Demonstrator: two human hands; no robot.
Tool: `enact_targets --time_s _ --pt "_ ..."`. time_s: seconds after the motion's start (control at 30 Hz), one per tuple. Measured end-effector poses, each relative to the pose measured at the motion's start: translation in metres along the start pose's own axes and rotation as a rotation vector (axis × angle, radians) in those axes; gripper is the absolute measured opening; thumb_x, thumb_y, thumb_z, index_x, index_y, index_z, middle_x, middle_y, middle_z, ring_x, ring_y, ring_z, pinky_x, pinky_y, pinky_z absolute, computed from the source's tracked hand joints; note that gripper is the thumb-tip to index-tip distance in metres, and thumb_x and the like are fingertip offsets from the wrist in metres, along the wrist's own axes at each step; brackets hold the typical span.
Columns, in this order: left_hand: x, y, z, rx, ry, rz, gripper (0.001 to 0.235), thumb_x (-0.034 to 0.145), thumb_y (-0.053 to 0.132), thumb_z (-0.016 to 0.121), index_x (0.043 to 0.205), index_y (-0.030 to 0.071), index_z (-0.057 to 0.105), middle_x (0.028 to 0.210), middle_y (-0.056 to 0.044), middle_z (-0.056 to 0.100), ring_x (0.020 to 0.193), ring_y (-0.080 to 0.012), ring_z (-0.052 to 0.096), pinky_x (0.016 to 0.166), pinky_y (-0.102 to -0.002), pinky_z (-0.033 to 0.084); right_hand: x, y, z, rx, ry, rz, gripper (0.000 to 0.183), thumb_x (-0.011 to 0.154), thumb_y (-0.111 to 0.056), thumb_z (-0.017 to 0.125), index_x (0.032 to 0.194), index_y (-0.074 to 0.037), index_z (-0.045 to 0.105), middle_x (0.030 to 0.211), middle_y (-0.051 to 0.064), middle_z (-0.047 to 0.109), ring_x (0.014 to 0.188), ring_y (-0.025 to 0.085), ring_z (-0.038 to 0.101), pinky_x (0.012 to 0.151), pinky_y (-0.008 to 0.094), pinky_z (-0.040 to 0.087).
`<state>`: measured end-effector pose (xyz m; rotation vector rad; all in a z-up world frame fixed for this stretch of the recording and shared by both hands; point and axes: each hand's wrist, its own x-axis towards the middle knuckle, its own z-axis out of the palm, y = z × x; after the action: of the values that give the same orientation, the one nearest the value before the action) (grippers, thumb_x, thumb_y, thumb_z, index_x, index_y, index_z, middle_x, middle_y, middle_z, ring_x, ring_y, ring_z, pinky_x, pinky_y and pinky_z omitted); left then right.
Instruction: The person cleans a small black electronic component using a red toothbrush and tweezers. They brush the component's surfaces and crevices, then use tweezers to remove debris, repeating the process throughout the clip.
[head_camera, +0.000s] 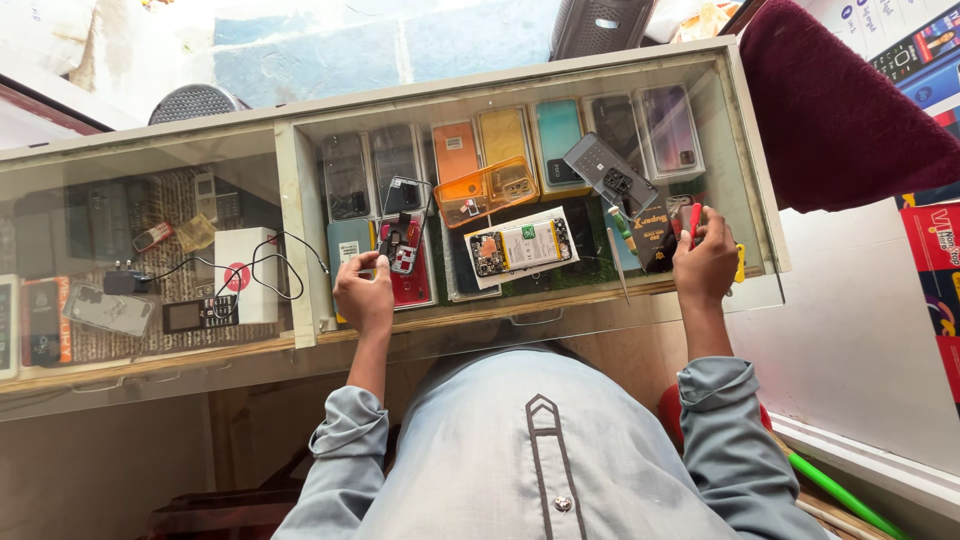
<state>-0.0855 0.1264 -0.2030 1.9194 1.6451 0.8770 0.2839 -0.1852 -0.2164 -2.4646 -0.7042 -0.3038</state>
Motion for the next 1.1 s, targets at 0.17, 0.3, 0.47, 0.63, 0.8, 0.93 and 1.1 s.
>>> enact_targets --time_s 0.17,0.3,0.47,0.63,0.8,0.93,1.1 --pt "-0.002 -0.002 -0.005 -0.189 0.028 -0.003 0.009 0.089 0.011 0.077 0.097 0.01 0.078 0.091 -0.002 0.075 0.075 -0.0161 0.071 0.068 -0.032 0.057 0.0 0.005 0.003 -0.001 -0.005 -0.026 0.044 0.086 -0.001 0.079 0.127 -0.001 0.063 0.099 0.013 0.067 0.088 0.033 0.068 0.078 0.045 0.054" --pt "-0.001 0.005 -0.007 -0.478 -0.044 -0.005 0.014 0.098 0.005 0.067 0.107 0.006 0.077 0.083 -0.002 0.076 0.072 -0.0089 0.071 0.065 -0.024 0.056 0.005 -0.001 0.001 0.03 -0.009 0.014 0.039 0.088 -0.004 0.08 0.125 -0.001 0.065 0.1 0.013 0.065 0.089 0.033 0.067 0.079 0.044 0.053" --pt "-0.01 0.021 -0.012 -0.615 -0.154 0.006 0.019 0.104 0.003 0.059 0.115 0.002 0.074 0.077 -0.003 0.072 0.066 -0.0068 0.066 0.061 -0.021 0.053 0.011 -0.013 -0.008 -0.054 0.109 -0.157 0.037 0.088 -0.005 0.082 0.122 -0.004 0.067 0.104 0.012 0.068 0.1 0.031 0.065 0.1 0.045 0.048" --pt "-0.024 0.042 -0.014 -0.704 -0.235 0.023 0.02 0.103 0.003 0.057 0.114 0.0 0.074 0.079 -0.004 0.072 0.067 -0.0074 0.067 0.06 -0.02 0.053 0.026 -0.028 -0.003 0.128 -0.035 -0.143 0.034 0.087 -0.006 0.082 0.118 -0.002 0.069 0.11 0.014 0.069 0.104 0.03 0.065 0.098 0.042 0.05" --pt "-0.044 0.063 -0.013 -0.749 -0.357 0.025 0.019 0.103 0.003 0.058 0.112 0.001 0.074 0.08 -0.005 0.072 0.069 -0.0074 0.068 0.062 -0.02 0.054 0.043 -0.039 0.008 0.173 -0.099 -0.205 0.03 0.085 -0.006 0.084 0.112 -0.001 0.073 0.106 0.013 0.071 0.101 0.03 0.065 0.094 0.042 0.051" --pt "-0.06 0.076 -0.015 -0.738 -0.43 0.06 0.019 0.102 0.003 0.059 0.113 0.0 0.074 0.084 -0.006 0.073 0.076 -0.0072 0.07 0.066 -0.02 0.055 0.058 -0.049 0.013 0.221 -0.156 -0.159 0.025 0.085 -0.005 0.083 0.108 -0.003 0.074 0.102 0.012 0.072 0.091 0.027 0.066 0.087 0.04 0.053" --pt "-0.073 0.085 -0.021 -0.721 -0.531 0.004 0.019 0.1 0.002 0.061 0.113 0.0 0.074 0.087 -0.005 0.075 0.074 -0.0068 0.067 0.066 -0.02 0.054 0.054 -0.057 0.002 0.361 -0.128 -0.134 0.017 0.09 -0.001 0.079 0.106 -0.002 0.075 0.095 0.011 0.072 0.082 0.02 0.07 0.078 0.034 0.057"
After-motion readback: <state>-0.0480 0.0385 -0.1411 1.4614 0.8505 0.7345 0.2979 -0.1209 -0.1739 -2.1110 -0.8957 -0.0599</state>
